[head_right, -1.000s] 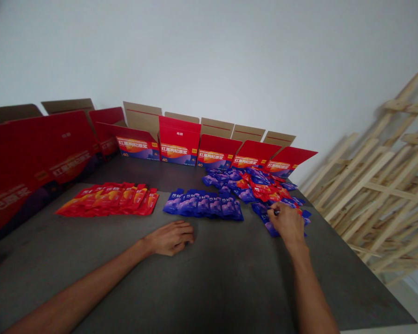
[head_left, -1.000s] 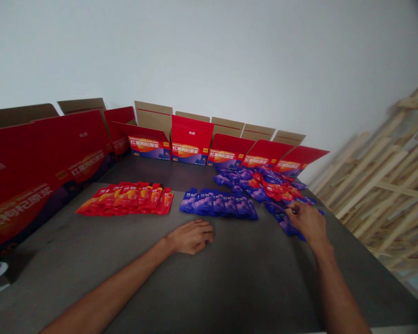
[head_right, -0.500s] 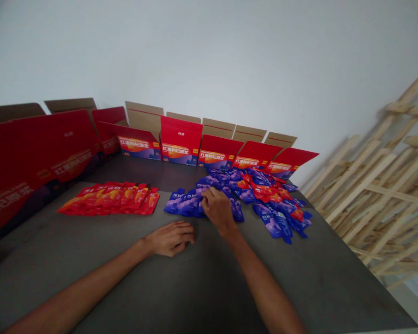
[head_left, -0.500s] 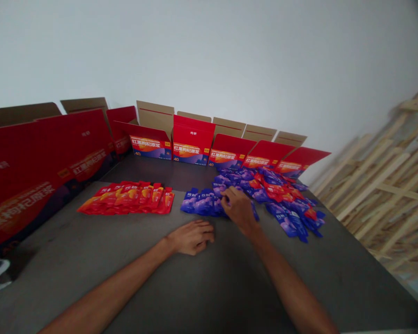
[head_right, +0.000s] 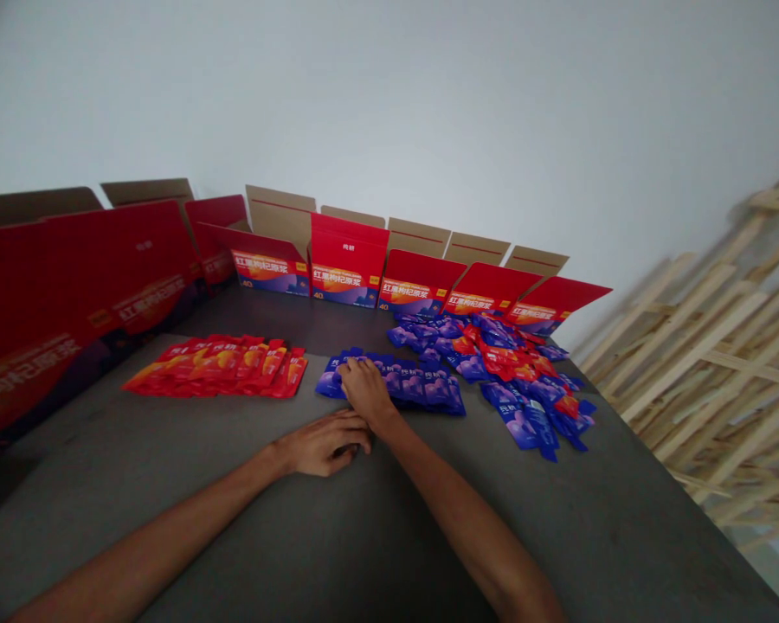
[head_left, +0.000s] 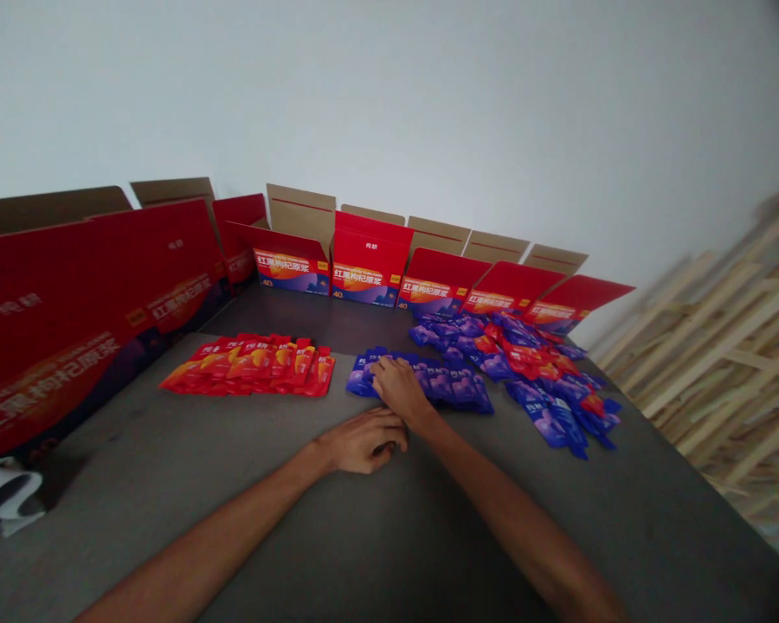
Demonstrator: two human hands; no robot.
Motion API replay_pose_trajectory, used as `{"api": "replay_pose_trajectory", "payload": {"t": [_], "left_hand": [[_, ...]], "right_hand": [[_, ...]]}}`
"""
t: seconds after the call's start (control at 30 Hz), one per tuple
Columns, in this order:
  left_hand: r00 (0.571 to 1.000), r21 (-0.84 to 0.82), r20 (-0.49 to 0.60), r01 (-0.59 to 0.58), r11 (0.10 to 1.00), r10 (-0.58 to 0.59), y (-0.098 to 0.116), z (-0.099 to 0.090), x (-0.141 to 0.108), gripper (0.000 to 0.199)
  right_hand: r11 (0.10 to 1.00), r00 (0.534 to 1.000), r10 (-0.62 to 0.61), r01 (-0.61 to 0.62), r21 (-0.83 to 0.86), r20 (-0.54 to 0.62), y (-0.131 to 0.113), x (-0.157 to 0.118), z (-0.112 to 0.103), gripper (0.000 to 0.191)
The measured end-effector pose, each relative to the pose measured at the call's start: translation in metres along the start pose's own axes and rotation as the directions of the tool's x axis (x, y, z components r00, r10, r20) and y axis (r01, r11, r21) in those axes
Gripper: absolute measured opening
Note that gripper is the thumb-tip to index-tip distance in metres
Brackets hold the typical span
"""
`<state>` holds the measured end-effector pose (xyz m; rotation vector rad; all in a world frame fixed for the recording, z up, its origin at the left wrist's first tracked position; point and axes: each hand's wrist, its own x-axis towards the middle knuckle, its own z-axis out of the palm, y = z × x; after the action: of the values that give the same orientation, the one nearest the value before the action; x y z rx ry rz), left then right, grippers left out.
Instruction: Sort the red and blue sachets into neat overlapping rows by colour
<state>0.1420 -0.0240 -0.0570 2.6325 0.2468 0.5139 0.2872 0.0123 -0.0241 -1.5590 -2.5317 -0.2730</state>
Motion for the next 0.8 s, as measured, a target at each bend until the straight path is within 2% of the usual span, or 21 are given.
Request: {"api": "replay_pose_trajectory", "payload": {"t": [0.37,0.5,0.67,0.8], "left_hand": [[0.999,0.024,0.017,-0.038,0.999,0.038,0.000,-0.001,0.001,0.032],[0.998,-0.017,0.049,-0.037,0.999,0.038,-0.003,0.000,0.001,0.028],[0.997,-0.077,0.064,-0.029,0.997,0.034,-0.009,0.005,0.000,0.029],[0.997,-0.124,0.067,-0.023,0.992,0.032,-0.014,0.007,-0.001,0.030]], "right_hand": [[0.994,0.996,-0.087,0.086,0.061,0.008,0.006,-0.004,0.000,0.013],[0.990,0.995,-0.096,0.099,0.097,-0.035,0.008,-0.007,-0.001,0.022],[0.984,0.982,0.051,-0.019,0.175,-0.180,0.025,-0.022,-0.006,0.028],[0.965,0.940,0.227,-0.181,0.190,-0.256,0.069,-0.050,-0.006,0.027]]}}
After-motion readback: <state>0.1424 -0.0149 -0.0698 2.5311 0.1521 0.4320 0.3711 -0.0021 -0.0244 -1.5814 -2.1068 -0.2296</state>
